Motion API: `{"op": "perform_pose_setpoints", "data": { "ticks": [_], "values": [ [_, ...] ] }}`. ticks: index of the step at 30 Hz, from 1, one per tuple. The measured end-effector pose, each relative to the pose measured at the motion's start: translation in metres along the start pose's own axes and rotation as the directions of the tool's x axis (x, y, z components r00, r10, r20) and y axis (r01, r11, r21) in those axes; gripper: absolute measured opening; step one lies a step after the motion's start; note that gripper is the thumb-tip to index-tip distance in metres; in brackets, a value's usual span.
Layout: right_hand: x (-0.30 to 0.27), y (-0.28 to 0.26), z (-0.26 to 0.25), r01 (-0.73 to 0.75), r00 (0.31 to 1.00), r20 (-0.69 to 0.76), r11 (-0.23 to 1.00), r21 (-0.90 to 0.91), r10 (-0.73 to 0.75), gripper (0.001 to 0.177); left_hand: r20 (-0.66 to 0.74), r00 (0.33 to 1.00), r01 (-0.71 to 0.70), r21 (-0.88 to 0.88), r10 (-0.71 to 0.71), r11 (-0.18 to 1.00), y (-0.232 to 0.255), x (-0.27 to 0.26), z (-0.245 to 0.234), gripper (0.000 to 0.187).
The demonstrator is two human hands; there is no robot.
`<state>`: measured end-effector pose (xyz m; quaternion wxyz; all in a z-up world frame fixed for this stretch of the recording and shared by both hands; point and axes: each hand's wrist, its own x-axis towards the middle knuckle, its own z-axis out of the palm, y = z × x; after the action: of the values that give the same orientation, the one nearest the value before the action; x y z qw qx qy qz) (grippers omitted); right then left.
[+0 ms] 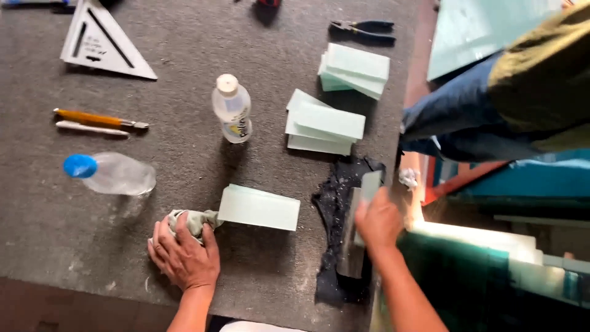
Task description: Sanding the edges of small rectangular glass pieces using a manual sanding stone on a workbench.
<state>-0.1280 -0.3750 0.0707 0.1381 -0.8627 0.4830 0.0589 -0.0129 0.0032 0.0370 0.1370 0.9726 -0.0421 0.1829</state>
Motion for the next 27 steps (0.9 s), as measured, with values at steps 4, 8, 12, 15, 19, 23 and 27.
{"op": "perform_pose_setpoints", "data": {
  "ticks": [4, 8, 12, 15, 19, 23, 27],
  "values": [
    [-0.055, 0.035, 0.019, -0.026, 0.994, 0.097, 0.977, -0.213, 0.047, 0.044, -0.049, 0.999, 0.011, 0.045, -0.009, 0.999, 0.009, 0.009, 0.013, 0.052],
    [0.011, 0.018, 0.015, 0.018, 0.999, 0.043, 0.993, -0.119, -0.013, 0.041, -0.054, 0.998, -0.02, -0.004, 0.02, 1.0, 0.006, 0.008, 0.007, 0.054],
    [0.001, 0.003, -0.008, 0.002, 1.0, -0.03, 0.998, -0.066, -0.004, 0.041, -0.023, 1.0, -0.014, 0.015, 0.014, 1.0, 0.008, -0.002, 0.0, 0.055],
    [-0.052, 0.029, 0.016, 0.058, 0.992, 0.119, 0.992, -0.109, -0.045, 0.04, -0.093, 0.996, -0.003, 0.054, 0.008, 0.999, 0.013, 0.011, 0.004, 0.057],
    [-0.01, 0.037, 0.028, 0.035, 0.997, 0.068, 0.999, -0.02, -0.034, 0.055, -0.045, 0.999, -0.021, 0.034, 0.022, 0.999, -0.003, 0.005, 0.009, 0.055],
    [0.055, 0.014, -0.033, -0.064, 0.992, 0.125, 0.723, 0.688, -0.032, 0.051, -0.094, 0.995, -0.035, -0.014, 0.033, 0.999, 0.009, 0.004, 0.001, 0.056],
    [-0.016, -0.008, -0.109, -0.374, 0.922, 0.377, 0.461, 0.805, 0.089, 0.055, -0.079, 0.997, -0.012, -0.015, 0.011, 1.0, 0.002, 0.002, 0.01, 0.054]
  ]
}}
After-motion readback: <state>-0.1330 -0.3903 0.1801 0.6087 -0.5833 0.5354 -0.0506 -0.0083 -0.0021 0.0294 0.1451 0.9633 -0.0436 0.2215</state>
